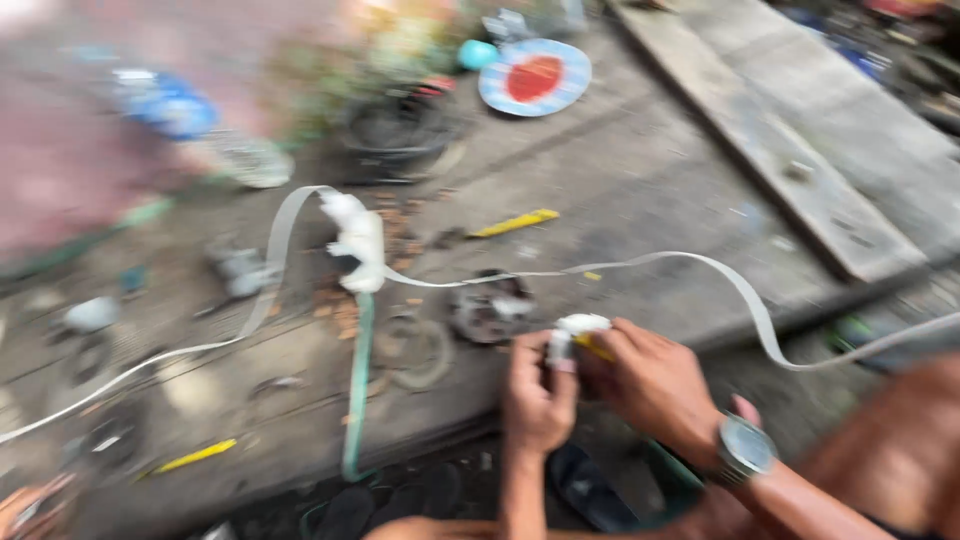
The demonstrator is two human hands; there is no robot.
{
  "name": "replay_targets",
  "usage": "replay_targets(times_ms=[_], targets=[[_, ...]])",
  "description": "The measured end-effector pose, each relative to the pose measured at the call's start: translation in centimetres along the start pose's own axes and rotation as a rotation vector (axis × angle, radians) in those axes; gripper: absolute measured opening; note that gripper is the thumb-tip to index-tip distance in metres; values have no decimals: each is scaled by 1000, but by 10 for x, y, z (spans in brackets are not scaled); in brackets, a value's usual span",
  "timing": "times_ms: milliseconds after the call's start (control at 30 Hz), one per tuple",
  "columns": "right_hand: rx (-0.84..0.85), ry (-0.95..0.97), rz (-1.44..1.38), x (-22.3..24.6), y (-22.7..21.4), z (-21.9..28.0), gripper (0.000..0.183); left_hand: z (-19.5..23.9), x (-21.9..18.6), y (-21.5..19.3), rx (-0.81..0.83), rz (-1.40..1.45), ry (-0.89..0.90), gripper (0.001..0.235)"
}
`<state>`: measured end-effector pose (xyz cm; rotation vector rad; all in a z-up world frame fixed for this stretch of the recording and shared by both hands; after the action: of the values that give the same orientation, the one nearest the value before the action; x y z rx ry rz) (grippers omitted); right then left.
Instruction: The person sits on a low stool and uses a yellow utility knife to scrape and clean a circular metal mechanical part held in their left hand. They rotate the part to access different areas while working on a wooden platform cluttered with tools and debris.
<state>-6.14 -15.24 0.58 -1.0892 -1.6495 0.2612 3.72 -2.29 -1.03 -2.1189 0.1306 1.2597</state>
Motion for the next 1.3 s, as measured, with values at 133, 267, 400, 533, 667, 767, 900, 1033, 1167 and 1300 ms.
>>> replay_targets(times_ms=[133,267,400,533,667,767,900,1033,1167,1300], targets=[[-46,77,20,11,-6,-4,13,-8,-13,-8,-5,73,-32,27],[55,358,61,18,-11,-7,17,-10,-20,-12,53,84,-67,25],[156,469,204,31,-18,-7,23,-9,-19,-12,70,9,-40,30],[181,506,257,38,-20,-7,24,-8,-20,-11,86,53,-63,33],[191,539,195,47,-20,-7,23,-5,-22,-11,73,82,-74,35],[180,532,179,49,-19,-6,22,-5,-26,-12,82,108,-95,28],[173,561,130,41,-16,-8,28,-7,-23,-10,57,60,-68,40],[155,531,-46,19,-11,-7,28,-7,-26,-13,49,29,-37,33],[128,539,-96,3,-9,-2,26,-7,-28,-13,70,59,-39,25],[120,548,-140,-12,-10,3,25,-6,-29,-15,86,68,-51,26]])
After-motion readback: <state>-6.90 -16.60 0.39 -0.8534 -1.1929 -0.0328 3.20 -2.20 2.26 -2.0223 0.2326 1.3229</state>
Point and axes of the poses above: each hand's wrist, its own z-axis away from the middle knuckle, its own y-axis out of the palm, x = y × z, the point moved 4 cm from there along -z, towards the middle knuckle, and after that the axes turned 15 degrees about -z, right-handed, at the moved point
